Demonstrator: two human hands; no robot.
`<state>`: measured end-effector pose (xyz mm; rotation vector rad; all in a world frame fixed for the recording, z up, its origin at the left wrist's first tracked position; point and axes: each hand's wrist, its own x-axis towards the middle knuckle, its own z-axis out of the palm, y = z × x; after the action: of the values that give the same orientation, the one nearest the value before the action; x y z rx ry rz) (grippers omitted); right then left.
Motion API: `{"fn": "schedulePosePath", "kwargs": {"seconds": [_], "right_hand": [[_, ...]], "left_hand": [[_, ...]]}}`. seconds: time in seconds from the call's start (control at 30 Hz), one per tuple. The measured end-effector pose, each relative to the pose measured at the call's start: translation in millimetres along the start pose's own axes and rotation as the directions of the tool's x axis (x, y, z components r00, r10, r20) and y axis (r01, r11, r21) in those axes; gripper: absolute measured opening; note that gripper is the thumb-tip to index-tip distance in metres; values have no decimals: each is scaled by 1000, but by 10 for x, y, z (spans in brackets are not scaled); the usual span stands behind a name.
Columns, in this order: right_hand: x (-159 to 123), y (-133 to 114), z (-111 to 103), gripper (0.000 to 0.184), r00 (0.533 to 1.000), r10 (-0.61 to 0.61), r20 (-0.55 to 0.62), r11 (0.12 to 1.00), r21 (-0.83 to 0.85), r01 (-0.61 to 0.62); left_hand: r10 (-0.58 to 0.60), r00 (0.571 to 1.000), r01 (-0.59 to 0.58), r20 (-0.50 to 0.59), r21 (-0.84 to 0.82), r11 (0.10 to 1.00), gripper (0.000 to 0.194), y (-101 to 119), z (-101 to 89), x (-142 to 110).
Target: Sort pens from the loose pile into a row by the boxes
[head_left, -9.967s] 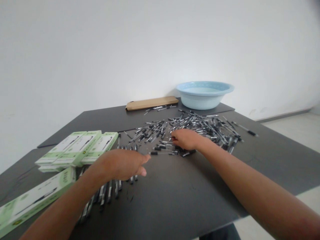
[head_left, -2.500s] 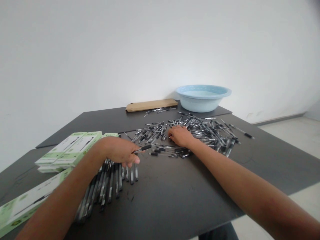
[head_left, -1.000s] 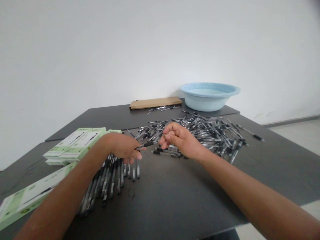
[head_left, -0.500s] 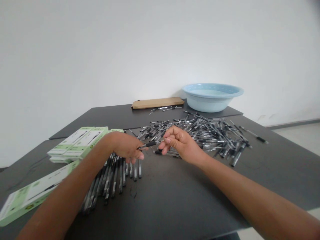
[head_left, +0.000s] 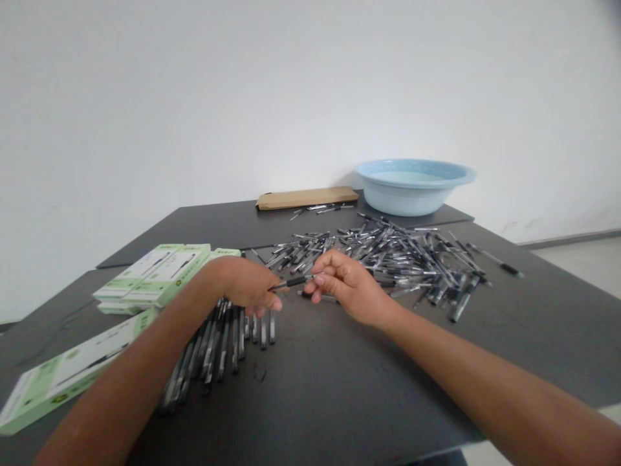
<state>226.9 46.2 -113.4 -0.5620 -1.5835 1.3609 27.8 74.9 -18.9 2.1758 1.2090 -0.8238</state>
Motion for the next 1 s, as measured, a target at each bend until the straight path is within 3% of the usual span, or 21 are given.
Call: {"fn": "schedulePosePath", "kwargs": {"seconds": [0.17,0.27,0.37,0.57,1.0], "right_hand": [[-36,6,-23,11,998,-59,-9,966,-253,55],[-63,-53,-43,9,993,-116,7,879,-465,106],[-74,-118,-58,10,987,-159,33,806,-572,149],[-67,-156,-55,9,977,-213,26,719,-672,175],[-63,-164,-32,9,977,-212,31,663,-730,167]], "left_hand": [[13,1000,-13,-7,-6,1000,22,6,1,-5],[21,1000,-21,-6,-19,1000,22,-10,4,-8],[39,999,-39,-10,-43,998,22,-44,13,0],[37,999,-38,-27,-32,999,23,-52,33,21],[14,1000,-14,-9,0,1000,24,24,31,2]]}}
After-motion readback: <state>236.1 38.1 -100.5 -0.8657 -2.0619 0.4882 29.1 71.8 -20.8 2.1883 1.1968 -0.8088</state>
